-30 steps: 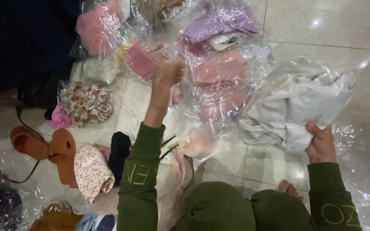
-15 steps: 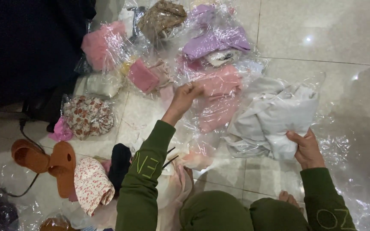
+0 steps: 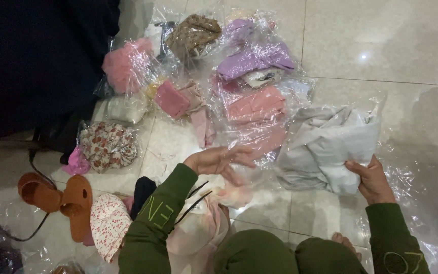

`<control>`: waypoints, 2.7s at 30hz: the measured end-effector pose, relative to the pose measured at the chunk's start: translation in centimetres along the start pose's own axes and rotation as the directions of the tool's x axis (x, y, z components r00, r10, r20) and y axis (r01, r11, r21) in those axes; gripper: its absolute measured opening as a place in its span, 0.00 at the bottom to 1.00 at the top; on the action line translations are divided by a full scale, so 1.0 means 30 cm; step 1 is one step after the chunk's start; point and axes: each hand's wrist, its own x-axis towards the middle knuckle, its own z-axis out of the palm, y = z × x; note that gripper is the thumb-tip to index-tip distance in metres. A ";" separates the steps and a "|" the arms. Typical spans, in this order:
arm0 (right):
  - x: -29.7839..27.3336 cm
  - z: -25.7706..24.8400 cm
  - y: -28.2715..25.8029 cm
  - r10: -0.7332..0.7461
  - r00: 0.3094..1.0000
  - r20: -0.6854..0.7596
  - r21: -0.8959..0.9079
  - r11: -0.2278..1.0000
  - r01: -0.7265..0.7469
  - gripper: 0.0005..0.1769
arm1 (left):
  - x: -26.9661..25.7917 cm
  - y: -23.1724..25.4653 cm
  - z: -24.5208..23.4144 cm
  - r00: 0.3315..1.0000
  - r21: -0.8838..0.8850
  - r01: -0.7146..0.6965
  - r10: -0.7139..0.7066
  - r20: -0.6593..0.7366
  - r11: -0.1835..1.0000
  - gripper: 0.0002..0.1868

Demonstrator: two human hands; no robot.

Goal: Sorting and organizing a variety of small clothing items and plastic bags on the floor.

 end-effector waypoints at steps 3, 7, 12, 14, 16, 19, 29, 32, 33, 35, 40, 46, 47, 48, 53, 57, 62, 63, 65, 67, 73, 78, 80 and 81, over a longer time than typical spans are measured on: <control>-0.004 -0.002 0.000 0.026 0.999 0.024 -0.017 1.000 -0.026 0.27 | -0.004 -0.006 0.052 0.991 0.111 0.011 -0.025 0.131 0.994 0.44; 0.000 0.041 -0.003 0.069 0.990 0.120 -0.049 0.997 -0.064 0.31 | 0.035 0.033 0.206 0.928 0.443 -0.239 0.337 -0.157 0.864 0.46; 0.015 0.092 0.044 0.039 0.995 0.094 0.037 0.998 -0.042 0.33 | 0.190 -0.085 0.113 0.926 0.294 -0.298 0.349 -0.142 0.908 0.57; 0.018 0.118 0.090 -0.001 0.995 0.095 0.097 0.995 -0.008 0.35 | 0.268 -0.167 0.059 0.937 0.278 -0.298 0.335 -0.095 0.913 0.53; 0.014 0.164 0.122 0.017 0.993 0.118 0.152 0.988 -0.035 0.33 | 0.319 -0.192 0.044 0.896 0.825 0.059 0.335 -0.293 0.562 0.66; -0.017 0.248 0.131 0.046 0.990 0.136 0.179 0.981 -0.071 0.32 | 0.240 -0.033 0.286 0.794 0.703 -0.001 0.428 -0.432 0.712 0.64; 0.071 0.157 0.224 0.036 0.976 0.215 0.170 0.983 -0.074 0.34 | 0.348 -0.185 0.061 0.743 0.594 -0.032 0.417 -0.523 0.803 0.68; 0.064 0.158 0.204 0.041 0.975 0.216 0.152 0.986 -0.076 0.32 | 0.293 -0.139 0.127 0.841 0.417 -0.106 0.305 -0.446 0.903 0.46; 0.059 0.155 0.205 0.031 0.976 0.217 0.157 0.985 -0.067 0.32 | 0.260 -0.103 0.170 0.846 0.410 -0.111 0.303 -0.438 0.905 0.45; 0.054 0.156 0.203 0.023 0.976 0.217 0.162 0.985 -0.059 0.31 | 0.206 -0.036 0.265 0.851 0.402 -0.117 0.300 -0.431 0.908 0.44; 0.077 0.140 0.237 0.020 0.969 0.245 0.186 0.980 -0.068 0.32 | 0.288 -0.084 0.190 0.773 0.466 -0.353 0.534 -0.343 0.811 0.44; -0.055 0.295 0.039 0.092 0.975 0.203 0.029 0.995 -0.100 0.46 | 0.319 -0.182 0.071 0.851 0.360 -0.259 0.388 -0.353 0.896 0.44; -0.089 0.338 -0.021 0.096 0.975 0.202 0.029 0.994 -0.104 0.46 | 0.312 -0.191 0.086 0.852 0.358 -0.256 0.385 -0.355 0.898 0.44; -0.122 0.381 -0.082 -0.022 0.969 0.248 0.000 1.000 0.022 0.54 | 0.305 -0.200 0.100 0.823 0.198 -0.288 0.348 -0.449 0.937 0.43; -0.215 0.487 -0.246 -0.179 0.941 0.288 -0.484 0.821 0.305 0.54 | 0.380 -0.372 -0.193 0.928 0.175 -0.218 0.259 -0.269 0.960 0.40; -0.141 0.432 -0.175 -0.070 0.936 0.346 -0.491 0.837 0.244 0.41 | 0.305 -0.277 -0.126 0.700 0.285 -0.289 0.405 -0.588 0.914 0.35; -0.070 0.267 -0.082 -0.016 0.952 0.306 -0.447 0.880 0.159 0.22 | 0.065 -0.299 -0.142 0.697 0.419 -0.333 0.520 -0.494 0.845 0.25; -0.116 0.300 -0.143 0.033 0.977 0.211 -0.507 0.858 0.080 0.19 | 0.055 -0.368 -0.263 0.655 0.757 -0.370 0.729 -0.198 0.539 0.21; -0.140 0.350 -0.206 0.087 0.986 0.145 -0.569 0.822 0.011 0.16 | -0.011 -0.406 -0.315 0.615 0.932 -0.341 0.779 0.122 0.123 0.20; -0.134 0.341 -0.199 0.011 0.969 0.245 -0.492 0.863 0.114 0.28 | -0.075 -0.311 -0.158 0.630 -0.083 -0.307 0.137 -0.764 0.948 0.45; -0.169 0.664 -0.243 0.184 0.911 0.368 -0.549 0.834 0.054 0.49 | -0.112 -0.391 -0.140 0.685 0.649 -0.386 0.675 -0.274 0.656 0.16; -0.068 0.533 -0.072 0.091 0.900 0.427 -0.459 0.879 0.129 0.31 | -0.051 -0.292 -0.157 0.789 0.388 -0.322 0.472 -0.395 0.863 0.23; -0.069 0.490 -0.097 0.111 0.929 0.353 -0.393 0.919 0.040 0.27 | -0.079 -0.245 -0.106 0.768 0.215 -0.285 0.357 -0.532 0.934 0.32; -0.074 0.476 -0.130 0.106 0.960 0.257 -0.457 0.889 0.025 0.23 | -0.084 -0.272 -0.152 0.705 0.143 -0.226 0.263 -0.658 0.964 0.27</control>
